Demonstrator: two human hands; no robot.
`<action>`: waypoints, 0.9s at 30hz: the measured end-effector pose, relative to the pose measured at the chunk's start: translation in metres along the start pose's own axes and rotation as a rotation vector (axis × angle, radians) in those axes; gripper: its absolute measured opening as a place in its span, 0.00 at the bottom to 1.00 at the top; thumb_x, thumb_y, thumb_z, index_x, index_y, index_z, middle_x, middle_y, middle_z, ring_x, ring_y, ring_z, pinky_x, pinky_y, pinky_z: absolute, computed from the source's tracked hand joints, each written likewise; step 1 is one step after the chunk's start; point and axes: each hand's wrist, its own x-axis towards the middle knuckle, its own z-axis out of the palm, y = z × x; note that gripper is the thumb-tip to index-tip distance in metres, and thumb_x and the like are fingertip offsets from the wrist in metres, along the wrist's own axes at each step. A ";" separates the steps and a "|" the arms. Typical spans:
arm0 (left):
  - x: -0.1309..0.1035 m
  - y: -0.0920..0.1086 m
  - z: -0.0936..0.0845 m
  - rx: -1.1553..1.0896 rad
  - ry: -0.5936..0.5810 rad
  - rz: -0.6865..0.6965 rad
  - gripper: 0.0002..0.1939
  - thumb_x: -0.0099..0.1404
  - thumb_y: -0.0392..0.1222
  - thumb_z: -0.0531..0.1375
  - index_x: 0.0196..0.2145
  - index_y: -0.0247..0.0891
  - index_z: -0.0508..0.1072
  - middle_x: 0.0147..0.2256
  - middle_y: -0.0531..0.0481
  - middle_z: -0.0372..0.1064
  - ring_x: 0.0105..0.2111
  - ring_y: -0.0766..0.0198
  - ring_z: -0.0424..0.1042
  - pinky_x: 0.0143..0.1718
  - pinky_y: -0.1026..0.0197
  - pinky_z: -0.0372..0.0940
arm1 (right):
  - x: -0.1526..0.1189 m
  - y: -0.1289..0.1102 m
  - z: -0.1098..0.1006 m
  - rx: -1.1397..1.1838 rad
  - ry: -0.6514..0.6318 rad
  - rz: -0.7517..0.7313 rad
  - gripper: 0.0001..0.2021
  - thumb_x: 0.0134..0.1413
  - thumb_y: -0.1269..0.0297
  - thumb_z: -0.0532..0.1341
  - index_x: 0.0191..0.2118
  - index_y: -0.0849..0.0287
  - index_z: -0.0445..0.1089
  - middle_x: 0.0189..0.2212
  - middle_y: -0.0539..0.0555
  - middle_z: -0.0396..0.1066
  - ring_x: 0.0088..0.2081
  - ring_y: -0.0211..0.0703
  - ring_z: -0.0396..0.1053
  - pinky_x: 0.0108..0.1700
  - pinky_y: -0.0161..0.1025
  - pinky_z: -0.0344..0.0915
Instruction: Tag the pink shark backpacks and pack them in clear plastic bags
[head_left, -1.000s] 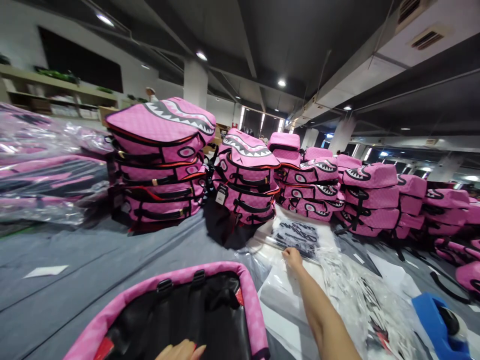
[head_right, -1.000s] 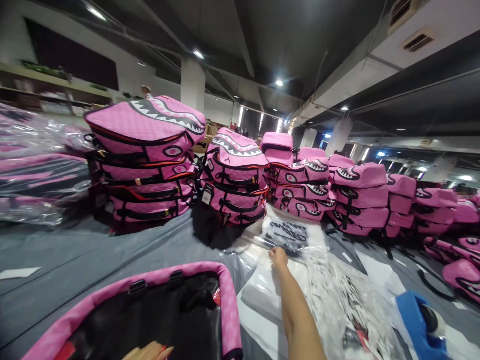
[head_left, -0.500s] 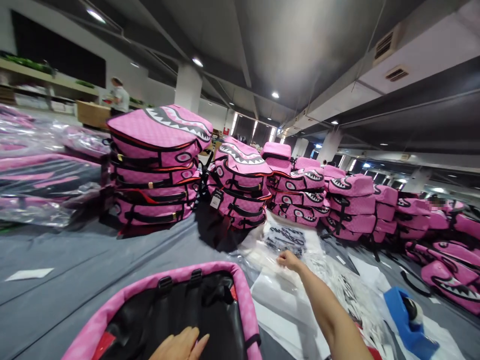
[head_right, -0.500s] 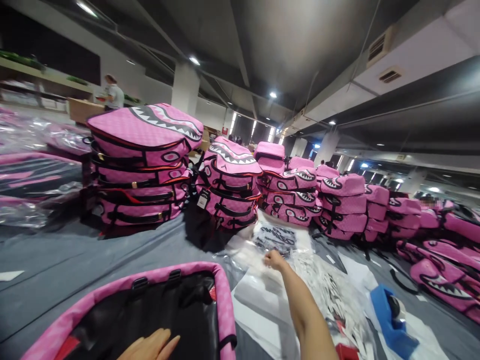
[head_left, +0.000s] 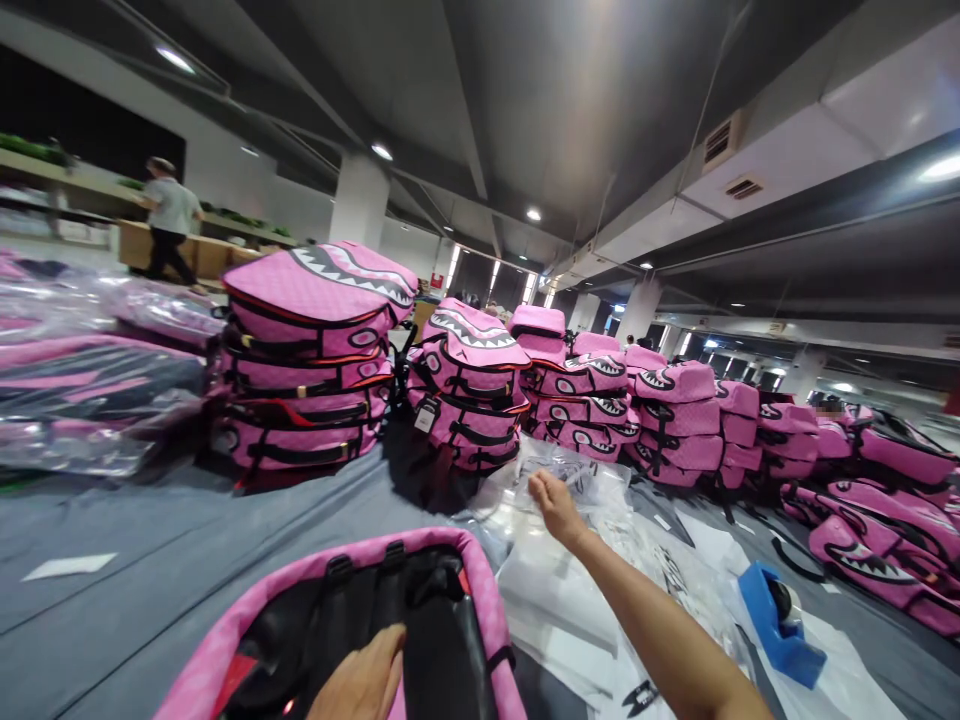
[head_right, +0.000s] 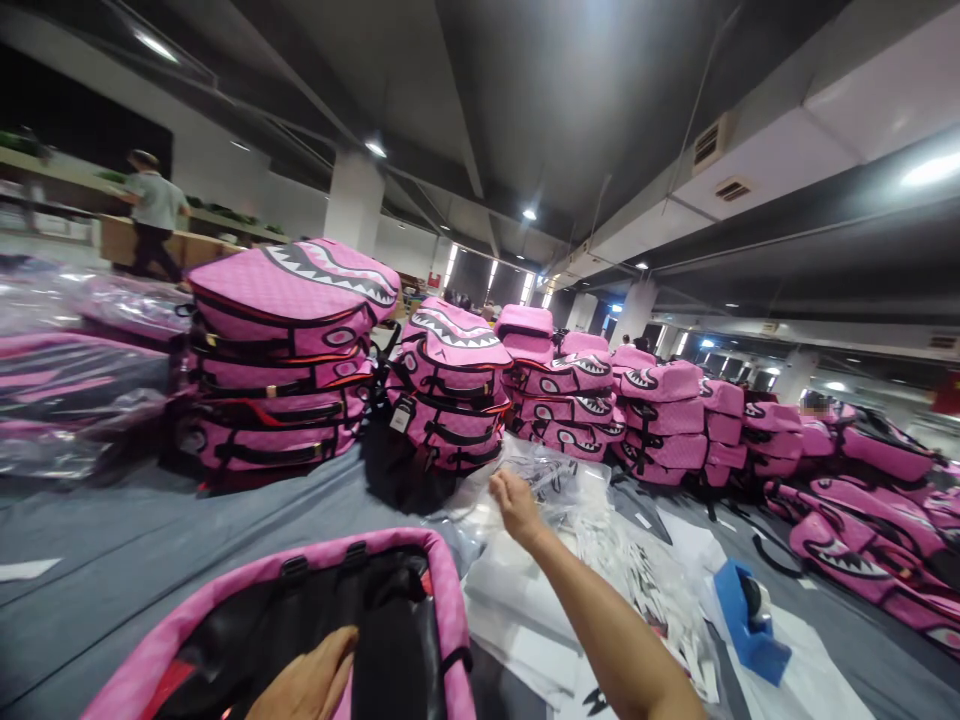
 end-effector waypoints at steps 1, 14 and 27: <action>0.006 0.007 -0.007 -0.086 0.018 -0.091 0.18 0.67 0.41 0.51 0.43 0.44 0.80 0.42 0.46 0.82 0.41 0.54 0.81 0.43 0.54 0.76 | -0.012 -0.018 0.009 0.032 -0.045 -0.035 0.20 0.64 0.49 0.53 0.26 0.56 0.61 0.23 0.47 0.61 0.27 0.38 0.60 0.33 0.35 0.58; 0.009 0.138 -0.083 -1.190 0.130 -1.132 0.33 0.39 0.70 0.72 0.29 0.36 0.80 0.24 0.52 0.69 0.26 0.65 0.63 0.29 0.63 0.61 | -0.173 -0.087 0.076 0.326 -0.262 0.033 0.22 0.62 0.47 0.58 0.23 0.57 0.63 0.22 0.48 0.62 0.27 0.38 0.59 0.32 0.36 0.53; -0.011 0.109 -0.104 -0.063 0.015 -0.333 0.26 0.62 0.47 0.55 0.57 0.39 0.66 0.58 0.37 0.68 0.56 0.47 0.70 0.54 0.45 0.65 | -0.149 -0.057 0.073 0.974 -0.078 0.654 0.28 0.44 0.36 0.65 0.26 0.52 0.52 0.17 0.38 0.45 0.17 0.30 0.38 0.20 0.31 0.38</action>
